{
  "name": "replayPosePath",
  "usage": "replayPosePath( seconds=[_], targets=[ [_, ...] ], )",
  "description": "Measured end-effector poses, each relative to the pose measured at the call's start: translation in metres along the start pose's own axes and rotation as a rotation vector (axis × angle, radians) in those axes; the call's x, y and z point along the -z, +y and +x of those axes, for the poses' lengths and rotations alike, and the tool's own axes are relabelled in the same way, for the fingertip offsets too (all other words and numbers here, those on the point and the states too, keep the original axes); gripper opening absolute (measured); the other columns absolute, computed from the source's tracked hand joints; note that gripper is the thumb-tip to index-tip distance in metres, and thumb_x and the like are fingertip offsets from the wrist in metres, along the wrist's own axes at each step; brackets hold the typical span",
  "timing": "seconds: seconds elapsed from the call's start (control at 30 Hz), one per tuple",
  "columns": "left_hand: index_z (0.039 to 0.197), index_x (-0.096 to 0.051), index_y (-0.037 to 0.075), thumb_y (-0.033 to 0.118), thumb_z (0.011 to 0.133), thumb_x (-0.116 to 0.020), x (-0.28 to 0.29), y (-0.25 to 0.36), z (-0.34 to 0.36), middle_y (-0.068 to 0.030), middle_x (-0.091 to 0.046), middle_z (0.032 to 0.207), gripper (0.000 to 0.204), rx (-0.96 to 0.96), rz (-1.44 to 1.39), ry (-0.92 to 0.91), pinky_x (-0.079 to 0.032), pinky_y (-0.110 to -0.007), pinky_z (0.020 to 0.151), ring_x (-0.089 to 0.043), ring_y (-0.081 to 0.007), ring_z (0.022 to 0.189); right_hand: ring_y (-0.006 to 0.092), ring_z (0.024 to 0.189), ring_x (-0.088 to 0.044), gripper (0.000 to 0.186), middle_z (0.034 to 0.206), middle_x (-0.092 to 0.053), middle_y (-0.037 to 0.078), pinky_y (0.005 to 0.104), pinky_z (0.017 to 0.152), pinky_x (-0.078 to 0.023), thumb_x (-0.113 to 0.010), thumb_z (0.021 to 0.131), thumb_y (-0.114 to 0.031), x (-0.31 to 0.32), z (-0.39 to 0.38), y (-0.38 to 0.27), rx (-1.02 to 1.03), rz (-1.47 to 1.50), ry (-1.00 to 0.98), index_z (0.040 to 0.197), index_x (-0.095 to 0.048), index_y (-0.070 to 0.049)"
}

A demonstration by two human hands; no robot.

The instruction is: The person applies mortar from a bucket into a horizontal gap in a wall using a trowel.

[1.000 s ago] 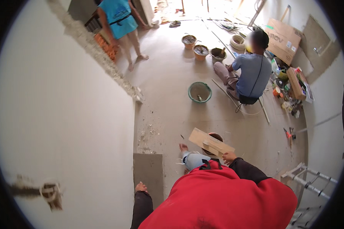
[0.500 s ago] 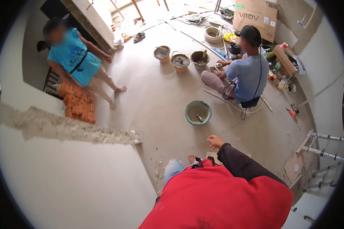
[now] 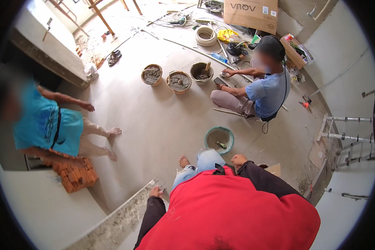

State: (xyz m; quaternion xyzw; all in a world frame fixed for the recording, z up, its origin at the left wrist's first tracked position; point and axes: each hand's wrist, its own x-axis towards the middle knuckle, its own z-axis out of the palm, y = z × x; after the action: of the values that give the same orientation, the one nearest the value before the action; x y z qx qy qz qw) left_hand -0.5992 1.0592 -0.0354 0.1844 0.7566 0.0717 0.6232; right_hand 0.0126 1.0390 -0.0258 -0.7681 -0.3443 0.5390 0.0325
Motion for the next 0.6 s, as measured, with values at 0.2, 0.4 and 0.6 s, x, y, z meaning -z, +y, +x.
replayPosePath(
  seconds=[0.2, 0.4, 0.6],
  targets=[
    [0.132, -0.051, 0.015, 0.049, 0.095, -0.056, 0.004, 0.229, 0.079, -0.006, -0.061, 0.121, 0.051, -0.049, 0.087, -0.035, -0.048, -0.045, 0.077, -0.058, -0.024, 0.102, 0.0132, 0.059, -0.063, 0.023, 0.084, -0.067, 0.002, 0.0287, 0.047, -0.05, -0.064, 0.089, -0.027, 0.029, 0.049, -0.169, -0.151, 0.488, 0.047, 0.105, -0.065, -0.01],
    [0.133, -0.052, 0.012, 0.05, 0.093, -0.06, -0.103, 0.412, 0.134, -0.0064, -0.064, 0.118, 0.056, -0.098, 0.351, -0.274, -0.05, -0.036, 0.062, -0.061, -0.0197, 0.094, 0.0134, 0.06, -0.065, 0.026, 0.085, -0.068, 0.003, 0.0289, 0.047, -0.05, -0.063, 0.089, -0.026, 0.081, 0.224, -0.299, -0.129, 0.413, 0.021, 0.109, -0.065, -0.009],
    [0.149, -0.028, 0.015, 0.057, 0.085, -0.065, -0.275, 0.555, 0.168, -0.0284, -0.045, 0.141, 0.085, -0.195, 0.782, -0.471, -0.046, -0.054, 0.097, -0.051, -0.0412, 0.125, 0.0293, 0.086, -0.067, 0.037, 0.099, -0.069, 0.014, 0.0395, 0.076, -0.053, -0.065, 0.086, -0.024, 0.143, 0.452, -0.393, 0.057, 0.056, 0.167, 0.118, -0.062, -0.006]
  ],
)
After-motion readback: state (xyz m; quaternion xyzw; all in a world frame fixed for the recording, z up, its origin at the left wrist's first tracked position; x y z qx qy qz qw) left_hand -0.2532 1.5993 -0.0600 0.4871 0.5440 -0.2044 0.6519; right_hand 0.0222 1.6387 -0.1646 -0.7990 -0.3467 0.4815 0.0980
